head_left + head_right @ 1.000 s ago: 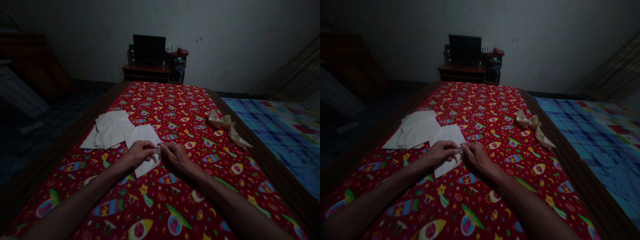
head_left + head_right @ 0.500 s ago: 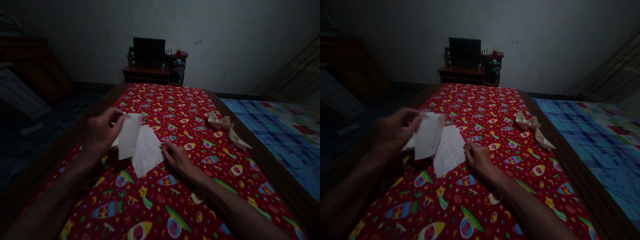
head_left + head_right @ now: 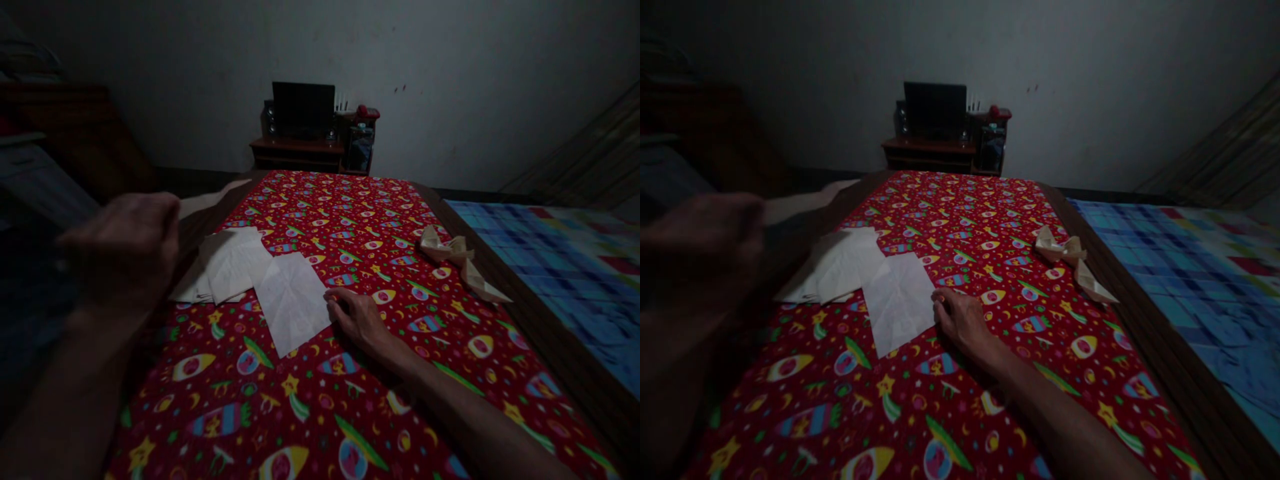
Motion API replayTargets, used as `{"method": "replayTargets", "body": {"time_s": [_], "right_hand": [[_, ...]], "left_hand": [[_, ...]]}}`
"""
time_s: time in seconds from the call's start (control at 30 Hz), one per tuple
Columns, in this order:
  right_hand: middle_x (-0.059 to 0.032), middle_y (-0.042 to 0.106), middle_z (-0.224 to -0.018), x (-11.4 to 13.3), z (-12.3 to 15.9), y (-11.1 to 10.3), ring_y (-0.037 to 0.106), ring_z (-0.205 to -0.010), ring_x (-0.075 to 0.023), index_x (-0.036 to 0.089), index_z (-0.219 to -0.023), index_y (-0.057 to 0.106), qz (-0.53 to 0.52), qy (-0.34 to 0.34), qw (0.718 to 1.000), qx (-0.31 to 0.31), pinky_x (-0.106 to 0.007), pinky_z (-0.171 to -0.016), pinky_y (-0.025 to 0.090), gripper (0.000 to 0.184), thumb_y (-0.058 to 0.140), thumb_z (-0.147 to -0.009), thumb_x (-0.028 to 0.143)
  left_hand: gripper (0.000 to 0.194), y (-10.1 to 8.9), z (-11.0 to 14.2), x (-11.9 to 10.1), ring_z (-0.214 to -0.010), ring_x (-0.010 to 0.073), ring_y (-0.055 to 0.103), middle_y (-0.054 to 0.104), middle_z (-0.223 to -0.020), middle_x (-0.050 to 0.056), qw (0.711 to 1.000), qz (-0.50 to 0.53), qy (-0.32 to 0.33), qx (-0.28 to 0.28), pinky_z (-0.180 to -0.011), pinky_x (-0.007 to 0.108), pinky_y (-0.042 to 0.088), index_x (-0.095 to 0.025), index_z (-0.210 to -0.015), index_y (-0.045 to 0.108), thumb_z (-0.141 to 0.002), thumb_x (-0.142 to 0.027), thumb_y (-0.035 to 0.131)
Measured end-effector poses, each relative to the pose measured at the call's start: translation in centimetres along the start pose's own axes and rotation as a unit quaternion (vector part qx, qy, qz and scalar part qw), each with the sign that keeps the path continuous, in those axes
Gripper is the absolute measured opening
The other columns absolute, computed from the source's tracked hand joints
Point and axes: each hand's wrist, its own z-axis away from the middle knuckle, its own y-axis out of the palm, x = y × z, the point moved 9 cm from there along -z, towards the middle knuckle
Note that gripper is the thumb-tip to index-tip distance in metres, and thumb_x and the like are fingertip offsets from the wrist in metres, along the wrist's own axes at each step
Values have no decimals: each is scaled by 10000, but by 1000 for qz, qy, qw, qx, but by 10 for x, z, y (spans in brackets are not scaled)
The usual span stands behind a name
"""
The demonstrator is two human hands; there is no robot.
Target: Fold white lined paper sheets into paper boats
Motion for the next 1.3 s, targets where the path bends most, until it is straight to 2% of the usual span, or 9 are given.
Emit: {"method": "replayTargets", "body": {"time_s": [0.17,0.33,0.57,0.73,0.83,1.0,1.13,1.23,1.3], "right_hand": [[-19,673,-720,-8,2,-8,579,-574,-129,172,-940,667,-41,49,998,-11,-216,-558,415,238,467,-813,199],[-3,622,-619,-25,20,-26,529,-526,-120,166,-862,693,-64,127,989,-47,-212,-516,390,240,472,-783,214],[22,521,-559,-41,68,-27,452,-490,-101,171,-860,683,-200,217,954,-45,-202,-451,331,228,519,-790,312],[58,396,-485,-48,88,-36,319,-415,-69,161,-850,675,-309,285,901,-109,-194,-396,243,304,609,-737,436],[49,428,-505,-48,95,-40,343,-423,-73,173,-857,671,-327,315,882,-126,-195,-398,270,333,644,-709,470],[36,486,-517,-42,106,-37,392,-404,-85,188,-893,664,-335,331,874,-115,-200,-374,313,355,632,-725,500],[21,533,-517,-45,117,-46,461,-384,-112,201,-927,658,-279,313,902,-105,-225,-362,385,333,545,-803,488],[-76,682,-860,-32,113,-70,650,-775,-201,214,-991,665,-144,178,968,-100,-310,-672,536,262,475,-864,341],[-110,610,-1186,-13,108,-74,564,-1098,-249,229,-1168,610,-32,56,997,-49,-392,-909,474,345,487,-848,266]], "left_hand": [[224,61,2,-61,-848,230,595,622,-939,75,976,-111,133,130,-562,286,352,-179,-986,533,-883,-147,337],[243,101,15,-71,-811,246,631,645,-886,106,967,-82,145,195,-536,280,355,-148,-959,551,-917,-195,316],[327,99,27,-89,-928,247,627,664,-984,83,962,28,171,211,-702,312,471,-183,-981,600,-932,-390,350],[575,90,67,-151,-1317,221,347,405,-1427,61,878,219,341,254,-1082,374,295,-250,-1360,379,-809,-180,525],[599,85,84,-174,-1373,241,238,321,-1478,52,860,258,366,245,-1114,447,229,-272,-1384,353,-821,-98,464],[468,84,94,-186,-1282,220,414,481,-1369,87,858,332,340,197,-1096,426,293,-231,-1326,455,-863,-161,457],[407,91,100,-180,-1226,187,488,523,-1329,99,838,420,292,192,-1026,349,407,-219,-1299,499,-905,-189,404],[393,95,107,-180,-1240,200,475,516,-1332,112,816,455,288,211,-1041,372,392,-204,-1286,517,-908,-214,412],[398,97,110,-181,-1253,208,460,513,-1333,108,805,465,293,222,-1054,396,373,-210,-1289,515,-900,-230,433]]}}
